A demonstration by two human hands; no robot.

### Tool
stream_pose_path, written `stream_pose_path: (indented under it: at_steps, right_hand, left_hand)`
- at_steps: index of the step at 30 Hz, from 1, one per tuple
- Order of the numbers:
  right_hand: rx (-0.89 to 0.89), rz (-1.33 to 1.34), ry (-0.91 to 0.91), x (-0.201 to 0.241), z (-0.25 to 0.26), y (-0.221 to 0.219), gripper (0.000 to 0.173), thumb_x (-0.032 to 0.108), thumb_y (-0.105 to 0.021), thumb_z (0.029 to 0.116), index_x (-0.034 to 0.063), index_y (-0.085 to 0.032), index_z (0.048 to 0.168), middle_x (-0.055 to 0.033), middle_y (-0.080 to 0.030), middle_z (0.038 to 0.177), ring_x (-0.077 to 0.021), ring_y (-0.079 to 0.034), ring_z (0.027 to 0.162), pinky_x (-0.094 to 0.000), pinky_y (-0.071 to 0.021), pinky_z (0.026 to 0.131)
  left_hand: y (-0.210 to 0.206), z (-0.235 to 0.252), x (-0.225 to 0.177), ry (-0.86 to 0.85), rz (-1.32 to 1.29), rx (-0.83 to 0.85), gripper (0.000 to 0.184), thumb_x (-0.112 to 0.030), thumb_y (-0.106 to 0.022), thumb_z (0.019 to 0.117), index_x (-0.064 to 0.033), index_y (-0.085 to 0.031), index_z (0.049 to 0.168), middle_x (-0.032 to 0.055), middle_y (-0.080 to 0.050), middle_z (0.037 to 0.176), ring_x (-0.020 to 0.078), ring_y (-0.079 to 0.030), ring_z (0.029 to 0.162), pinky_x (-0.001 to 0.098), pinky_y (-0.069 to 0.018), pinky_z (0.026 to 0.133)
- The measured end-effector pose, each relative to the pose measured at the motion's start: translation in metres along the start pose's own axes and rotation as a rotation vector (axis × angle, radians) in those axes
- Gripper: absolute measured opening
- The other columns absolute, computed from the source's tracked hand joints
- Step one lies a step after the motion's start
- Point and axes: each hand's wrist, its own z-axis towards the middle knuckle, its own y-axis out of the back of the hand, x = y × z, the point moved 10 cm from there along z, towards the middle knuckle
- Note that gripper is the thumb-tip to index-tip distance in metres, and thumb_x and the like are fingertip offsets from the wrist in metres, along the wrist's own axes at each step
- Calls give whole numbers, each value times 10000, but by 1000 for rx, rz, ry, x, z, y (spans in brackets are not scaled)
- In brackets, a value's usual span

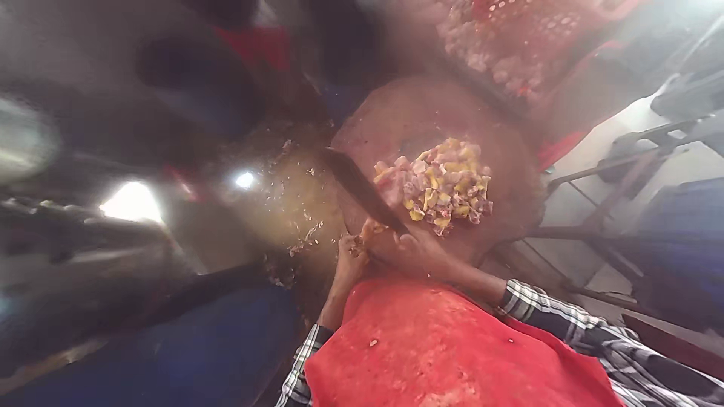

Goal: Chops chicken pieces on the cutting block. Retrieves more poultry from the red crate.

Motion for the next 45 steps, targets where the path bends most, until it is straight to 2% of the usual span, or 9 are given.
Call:
stream_pose_path:
  at_steps: [7,14,17,21,25,28,34,39,45]
  right_hand:
    - [226,-267,-509,-122,-16,-13,746,713,-285,1021,69,-653,1096,-146,-649,908,-302,-659,852,-570,-542,788]
    - [87,45,-93,-29,-11,-22,751,735,-299,1004,68,-617,1140,-11,-558,788,-105,-565,677,-334,-535,648]
    - [256,-93,-350,-87,-29,-44,693,658,-312,1045,64,-647,1168,-106,-651,894,-213,-648,801,-473,-558,768]
    - [316,-53,-608,-143,-43,-28,706,664,-243,1054,85,-641,1129,-100,-628,878,-223,-616,695,-444,-544,628]
    - [149,-240,-496,-114,-24,10,705,674,-285,1042,73,-641,1132,-139,-647,917,-281,-658,848,-540,-546,793]
    - [62,-249,-308,-50,-8,24,697,699,-267,1028,118,-640,1119,-69,-620,831,-213,-640,753,-465,-557,716]
    - [-57,-16,110,26,-12,7,807,786,-278,973,72,-624,1120,-12,-559,753,-95,-555,642,-323,-518,592]
    - [262,-278,-511,-115,-30,-42,709,678,-306,1037,49,-626,1099,-156,-635,877,-309,-655,817,-564,-541,761]
    - [286,-355,-548,-123,-31,-43,735,705,-290,1024,57,-630,1094,-160,-650,911,-322,-671,870,-576,-545,791]
  left_hand:
    - [12,-9,-11,-31,-29,-60,500,-204,-723,934,-70,-525,1373,131,-679,1192,212,-713,965,413,-633,828]
    - [16,-6,-5,-20,-55,-144,469,-199,-739,942,-35,-533,1331,133,-685,1115,205,-720,902,396,-640,789]
    - [15,-5,-2,-35,-6,-135,394,-212,-724,955,-22,-567,1263,118,-706,1064,197,-723,895,404,-638,806]
    - [17,-6,-9,-38,-111,-134,359,-195,-694,976,-2,-570,1252,144,-709,1052,229,-729,882,425,-642,789]
    - [12,12,-22,-69,190,-139,314,-295,-664,999,-48,-646,1193,89,-728,1004,185,-730,836,400,-637,767]
    - [8,26,-21,-38,584,-152,374,-499,-615,991,-189,-721,1170,38,-742,968,223,-713,885,535,-577,835]
    - [20,16,-11,-72,464,-143,339,-446,-587,1018,-166,-715,1160,34,-739,941,174,-710,841,471,-591,810]
    - [84,6,21,-2,261,-235,338,-315,-544,1060,-57,-660,1246,121,-719,1079,215,-704,917,458,-594,837]
    - [229,-6,124,338,618,-400,415,-418,-570,1026,-113,-688,1281,173,-709,1206,371,-656,1168,651,-484,1008]
